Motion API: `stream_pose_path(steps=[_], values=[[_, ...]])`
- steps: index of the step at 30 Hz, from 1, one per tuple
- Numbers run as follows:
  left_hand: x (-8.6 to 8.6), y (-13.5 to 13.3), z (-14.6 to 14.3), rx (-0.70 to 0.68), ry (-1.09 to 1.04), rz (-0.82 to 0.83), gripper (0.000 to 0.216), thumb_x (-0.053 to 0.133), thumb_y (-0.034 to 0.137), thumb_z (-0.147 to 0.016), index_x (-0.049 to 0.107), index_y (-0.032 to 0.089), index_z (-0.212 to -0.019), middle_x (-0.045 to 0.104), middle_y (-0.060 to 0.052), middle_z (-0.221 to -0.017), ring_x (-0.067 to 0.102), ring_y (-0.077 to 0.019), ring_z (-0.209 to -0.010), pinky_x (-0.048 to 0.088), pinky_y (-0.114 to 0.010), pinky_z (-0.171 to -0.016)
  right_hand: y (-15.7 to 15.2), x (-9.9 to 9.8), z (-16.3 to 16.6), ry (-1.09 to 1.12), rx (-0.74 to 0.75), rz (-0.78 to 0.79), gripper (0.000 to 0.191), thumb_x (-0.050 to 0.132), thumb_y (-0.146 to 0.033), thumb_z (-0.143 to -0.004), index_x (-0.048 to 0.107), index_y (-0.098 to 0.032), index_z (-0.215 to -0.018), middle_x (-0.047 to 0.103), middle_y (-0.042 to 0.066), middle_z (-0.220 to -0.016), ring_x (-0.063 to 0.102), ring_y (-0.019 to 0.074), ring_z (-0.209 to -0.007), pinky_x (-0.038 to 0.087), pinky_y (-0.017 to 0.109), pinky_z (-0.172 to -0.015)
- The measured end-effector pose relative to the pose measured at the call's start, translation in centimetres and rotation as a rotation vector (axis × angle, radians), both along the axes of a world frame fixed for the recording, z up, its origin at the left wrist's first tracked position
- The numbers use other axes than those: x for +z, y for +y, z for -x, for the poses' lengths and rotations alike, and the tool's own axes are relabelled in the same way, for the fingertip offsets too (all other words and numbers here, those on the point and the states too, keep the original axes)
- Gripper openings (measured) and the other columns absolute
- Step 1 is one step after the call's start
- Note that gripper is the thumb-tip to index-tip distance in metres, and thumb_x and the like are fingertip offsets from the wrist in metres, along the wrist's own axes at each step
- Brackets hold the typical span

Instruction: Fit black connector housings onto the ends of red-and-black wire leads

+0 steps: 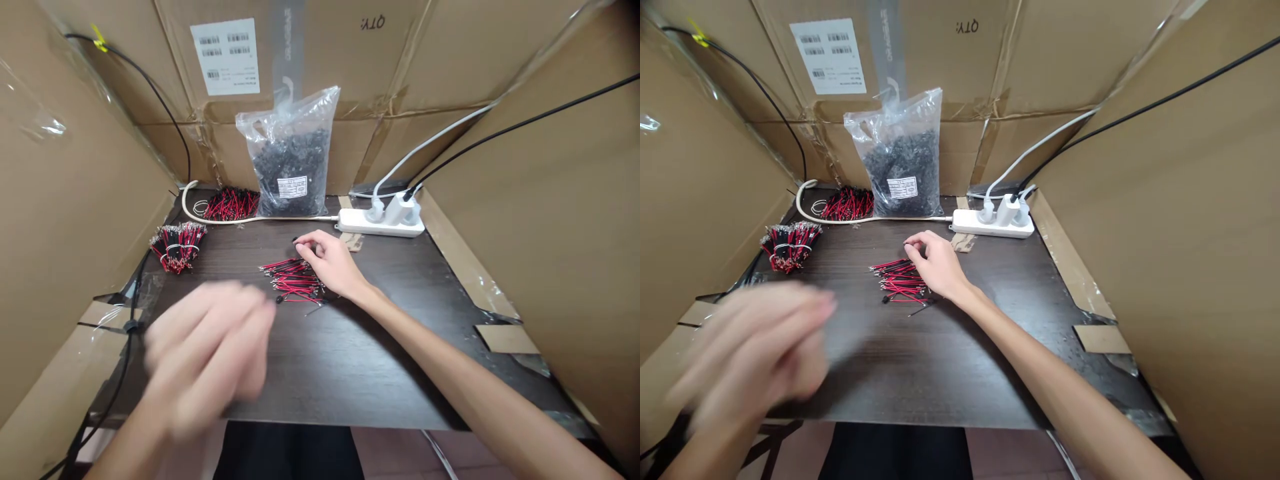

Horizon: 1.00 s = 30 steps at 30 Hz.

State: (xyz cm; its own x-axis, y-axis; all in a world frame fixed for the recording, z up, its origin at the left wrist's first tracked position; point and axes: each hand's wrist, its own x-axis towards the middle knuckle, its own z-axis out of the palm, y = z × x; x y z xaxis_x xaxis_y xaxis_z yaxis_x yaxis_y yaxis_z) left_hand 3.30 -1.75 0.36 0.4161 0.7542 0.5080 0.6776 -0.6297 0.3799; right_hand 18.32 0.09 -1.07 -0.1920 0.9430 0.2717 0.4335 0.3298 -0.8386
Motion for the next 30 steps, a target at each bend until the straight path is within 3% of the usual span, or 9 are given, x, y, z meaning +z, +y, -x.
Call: stream_pose_path(steps=[5,9,12,17,22,26,30], values=[[0.2,1.1,1.2,-0.017,0.012,-0.026,0.023,0.063,0.018,-0.086,0.064,0.020,-0.109,0.064,-0.006,-0.101,0.061,-0.0206,-0.096,0.054,-0.035,-0.082,0.3,-0.2,0.2,0.357,0.086,0.144,0.026,0.062,-0.041,-0.084,0.072,-0.018,-0.092,0.072,0.004,-0.089,0.061,0.0175,-0.078,0.047,0.031,-0.076],[0.1,2.2,2.0,-0.067,0.030,-0.036,0.019,0.058,0.012,-0.087,0.063,0.018,-0.104,0.065,-0.006,-0.098,0.061,-0.0194,-0.093,0.053,-0.034,-0.083,0.4,-0.6,0.2,0.397,0.090,0.176,0.026,0.066,-0.043,-0.080,0.070,-0.018,-0.082,0.069,0.003,-0.079,0.058,0.0160,-0.071,0.045,0.030,-0.071],[-0.2,2.4,2.1,-0.095,0.013,-0.048,0.016,0.056,0.010,-0.088,0.063,0.016,-0.101,0.066,-0.007,-0.095,0.062,-0.0190,-0.090,0.053,-0.034,-0.082,0.2,-0.8,0.3,0.329,0.068,0.161,0.029,0.066,-0.046,-0.081,0.068,-0.017,-0.079,0.064,0.002,-0.073,0.053,0.0148,-0.066,0.043,0.030,-0.066],[-0.9,2.2,2.2,-0.084,-0.138,-0.035,0.015,0.054,0.012,-0.091,0.067,0.017,-0.095,0.070,-0.005,-0.090,0.065,-0.0168,-0.084,0.054,-0.032,-0.079,0.2,-0.7,-0.1,0.164,0.034,0.129,0.033,0.062,-0.049,-0.085,0.071,-0.018,-0.091,0.065,0.004,-0.076,0.050,0.0161,-0.067,0.041,0.029,-0.062],[-1.0,2.7,2.4,0.110,-0.465,-0.033,0.018,0.061,0.014,-0.089,0.073,0.021,-0.100,0.073,-0.005,-0.096,0.067,-0.0164,-0.085,0.055,-0.032,-0.076,0.5,0.1,-0.9,-0.106,0.131,0.006,0.019,0.066,-0.036,-0.085,0.073,-0.019,-0.091,0.061,0.003,-0.084,0.049,0.0144,-0.067,0.040,0.030,-0.065],[-1.2,3.2,2.4,0.185,-0.614,0.119,0.014,0.064,0.015,-0.085,0.076,0.020,-0.089,0.076,-0.005,-0.097,0.069,-0.0185,-0.092,0.056,-0.033,-0.079,0.4,0.6,-0.8,-0.250,0.148,-0.028,0.007,0.066,-0.024,-0.084,0.069,-0.017,-0.083,0.061,0.004,-0.085,0.054,0.0156,-0.072,0.040,0.030,-0.068],[-1.6,3.6,2.3,0.226,-0.776,0.336,0.010,0.069,0.018,-0.081,0.076,0.018,-0.088,0.077,-0.006,-0.097,0.072,-0.0189,-0.089,0.057,-0.035,-0.085,0.4,0.6,-0.8,-0.314,0.157,0.003,0.008,0.063,-0.024,-0.088,0.066,-0.018,-0.084,0.061,0.005,-0.087,0.057,0.0177,-0.077,0.042,0.032,-0.071]])
